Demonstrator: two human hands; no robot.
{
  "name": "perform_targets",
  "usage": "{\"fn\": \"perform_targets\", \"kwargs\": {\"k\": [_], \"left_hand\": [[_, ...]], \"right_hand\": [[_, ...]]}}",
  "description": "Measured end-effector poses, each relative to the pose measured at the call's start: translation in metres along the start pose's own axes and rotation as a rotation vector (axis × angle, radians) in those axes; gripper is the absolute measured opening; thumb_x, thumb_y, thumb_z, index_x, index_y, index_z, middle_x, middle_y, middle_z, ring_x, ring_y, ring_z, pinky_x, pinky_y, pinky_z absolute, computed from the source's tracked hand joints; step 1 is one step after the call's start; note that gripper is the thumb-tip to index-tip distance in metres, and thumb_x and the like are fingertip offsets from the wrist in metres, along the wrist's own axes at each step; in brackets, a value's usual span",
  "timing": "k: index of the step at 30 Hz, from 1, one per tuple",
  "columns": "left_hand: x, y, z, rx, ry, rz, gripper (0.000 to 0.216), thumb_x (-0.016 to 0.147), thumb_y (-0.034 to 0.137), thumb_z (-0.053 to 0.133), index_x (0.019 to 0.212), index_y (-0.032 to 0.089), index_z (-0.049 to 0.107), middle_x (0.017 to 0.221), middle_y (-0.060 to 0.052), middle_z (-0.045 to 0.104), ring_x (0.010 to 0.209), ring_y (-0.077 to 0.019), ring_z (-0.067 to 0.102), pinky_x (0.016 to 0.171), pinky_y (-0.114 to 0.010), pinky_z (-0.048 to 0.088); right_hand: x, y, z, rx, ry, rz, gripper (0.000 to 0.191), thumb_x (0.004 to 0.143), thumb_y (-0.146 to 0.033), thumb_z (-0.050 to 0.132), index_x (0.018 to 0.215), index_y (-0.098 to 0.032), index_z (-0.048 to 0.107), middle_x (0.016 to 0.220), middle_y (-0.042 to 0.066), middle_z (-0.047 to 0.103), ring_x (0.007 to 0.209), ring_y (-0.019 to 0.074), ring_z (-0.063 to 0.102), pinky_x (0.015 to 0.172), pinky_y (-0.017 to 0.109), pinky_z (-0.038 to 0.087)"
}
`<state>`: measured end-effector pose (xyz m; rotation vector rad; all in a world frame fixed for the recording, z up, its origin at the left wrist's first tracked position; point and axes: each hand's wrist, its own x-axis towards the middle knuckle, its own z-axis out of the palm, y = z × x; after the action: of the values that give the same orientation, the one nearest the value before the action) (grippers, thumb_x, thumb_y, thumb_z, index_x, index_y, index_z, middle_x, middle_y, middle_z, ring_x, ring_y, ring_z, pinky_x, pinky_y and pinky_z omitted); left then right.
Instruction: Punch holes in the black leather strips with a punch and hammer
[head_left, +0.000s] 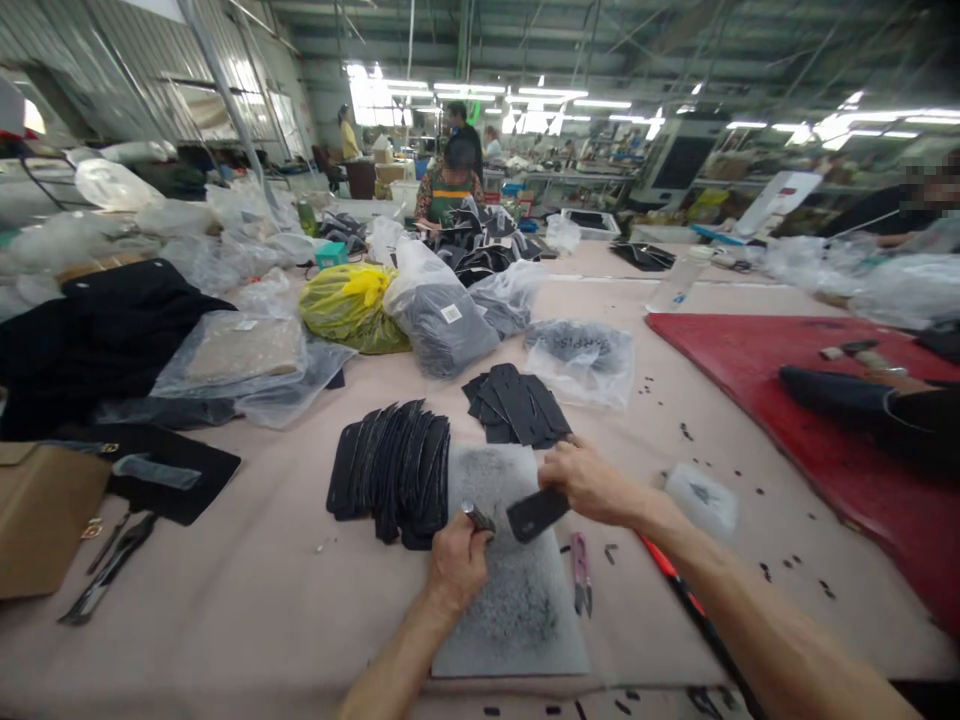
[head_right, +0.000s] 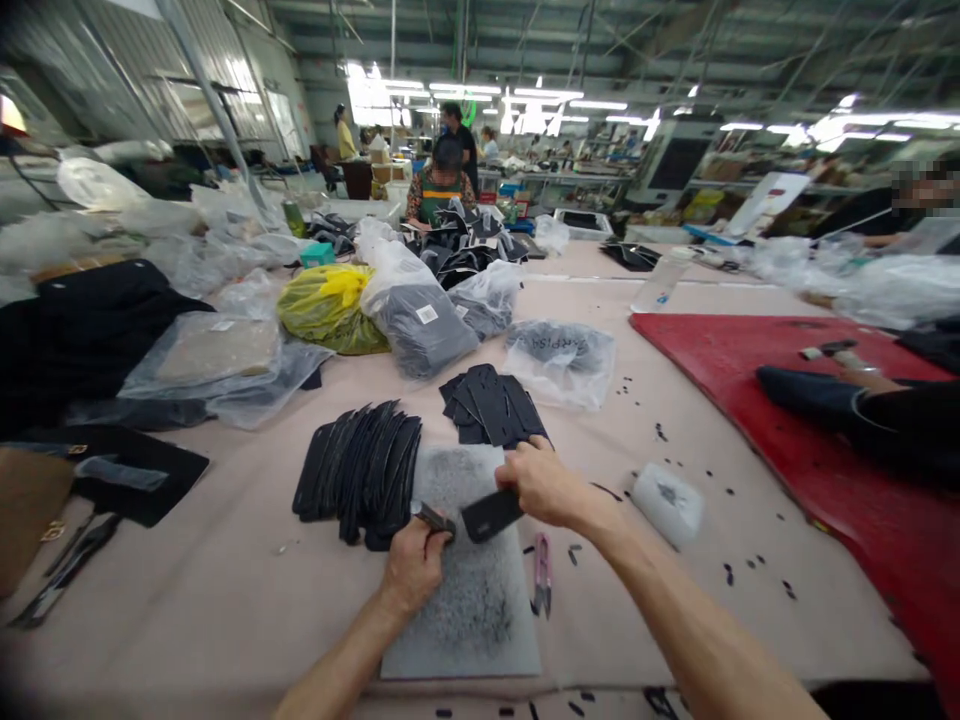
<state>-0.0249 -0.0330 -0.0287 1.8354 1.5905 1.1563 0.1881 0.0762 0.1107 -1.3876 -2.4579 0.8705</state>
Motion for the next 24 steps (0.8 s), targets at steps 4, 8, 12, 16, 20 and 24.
{"fn": "perform_targets", "kwargs": {"k": [4, 8, 12, 16, 20, 24], "left_hand": [[0.001, 0.000, -0.002, 0.031, -0.003, 0.022, 0.020, 0.087, 0.017, 0.048, 0.093, 0.017, 0.067, 0.090, -0.009, 0.072, 0.086, -0.0212, 0.070, 0.080, -0.032, 0.056], [0.002, 0.001, -0.003, 0.060, 0.030, 0.032, 0.023, 0.087, 0.016, 0.045, 0.097, 0.017, 0.067, 0.092, -0.009, 0.073, 0.087, -0.0215, 0.071, 0.079, -0.032, 0.057], [0.003, 0.003, -0.003, 0.065, 0.039, 0.044, 0.022, 0.089, 0.018, 0.046, 0.097, 0.017, 0.067, 0.094, -0.009, 0.074, 0.091, -0.0221, 0.071, 0.083, -0.033, 0.057], [0.003, 0.004, -0.002, 0.061, 0.021, 0.063, 0.021, 0.087, 0.017, 0.048, 0.097, 0.016, 0.067, 0.093, -0.008, 0.074, 0.092, -0.0219, 0.071, 0.084, -0.033, 0.057], [0.003, 0.004, -0.002, 0.087, 0.029, 0.087, 0.020, 0.087, 0.018, 0.049, 0.098, 0.017, 0.067, 0.094, -0.008, 0.075, 0.093, -0.0225, 0.071, 0.084, -0.034, 0.058], [0.002, 0.004, -0.002, 0.088, 0.034, 0.093, 0.020, 0.087, 0.018, 0.050, 0.098, 0.016, 0.067, 0.095, -0.008, 0.075, 0.094, -0.0221, 0.071, 0.086, -0.034, 0.057]], "right_hand": [[-0.020, -0.033, 0.056, -0.438, -0.158, -0.326, 0.022, 0.060, -0.004, 0.059, 0.057, -0.025, 0.063, 0.072, 0.001, 0.063, 0.090, 0.0228, 0.052, 0.114, 0.051, 0.012], [-0.036, -0.051, 0.101, -0.597, -0.032, -0.444, 0.015, 0.079, -0.015, 0.057, 0.084, -0.019, 0.070, 0.096, 0.009, 0.067, 0.109, 0.0275, 0.051, 0.117, 0.053, 0.007], [-0.069, -0.036, 0.112, -0.463, 0.234, -0.237, 0.036, 0.085, -0.013, 0.049, 0.119, -0.019, 0.060, 0.133, 0.011, 0.055, 0.131, 0.0277, 0.039, 0.117, 0.054, 0.012], [-0.099, -0.011, 0.141, -0.323, 0.433, 0.185, 0.051, 0.088, -0.032, 0.053, 0.134, -0.012, 0.048, 0.142, 0.019, 0.046, 0.134, 0.0345, 0.036, 0.110, 0.057, 0.025], [-0.098, -0.011, 0.173, -0.294, 0.376, 0.203, 0.078, 0.081, -0.051, 0.057, 0.145, -0.010, 0.036, 0.152, 0.019, 0.034, 0.142, 0.0377, 0.024, 0.113, 0.062, 0.015], [-0.083, -0.025, 0.173, -0.316, 0.334, 0.198, 0.079, 0.078, -0.042, 0.058, 0.147, -0.011, 0.035, 0.156, 0.015, 0.027, 0.144, 0.0361, 0.018, 0.114, 0.062, 0.005]]}}
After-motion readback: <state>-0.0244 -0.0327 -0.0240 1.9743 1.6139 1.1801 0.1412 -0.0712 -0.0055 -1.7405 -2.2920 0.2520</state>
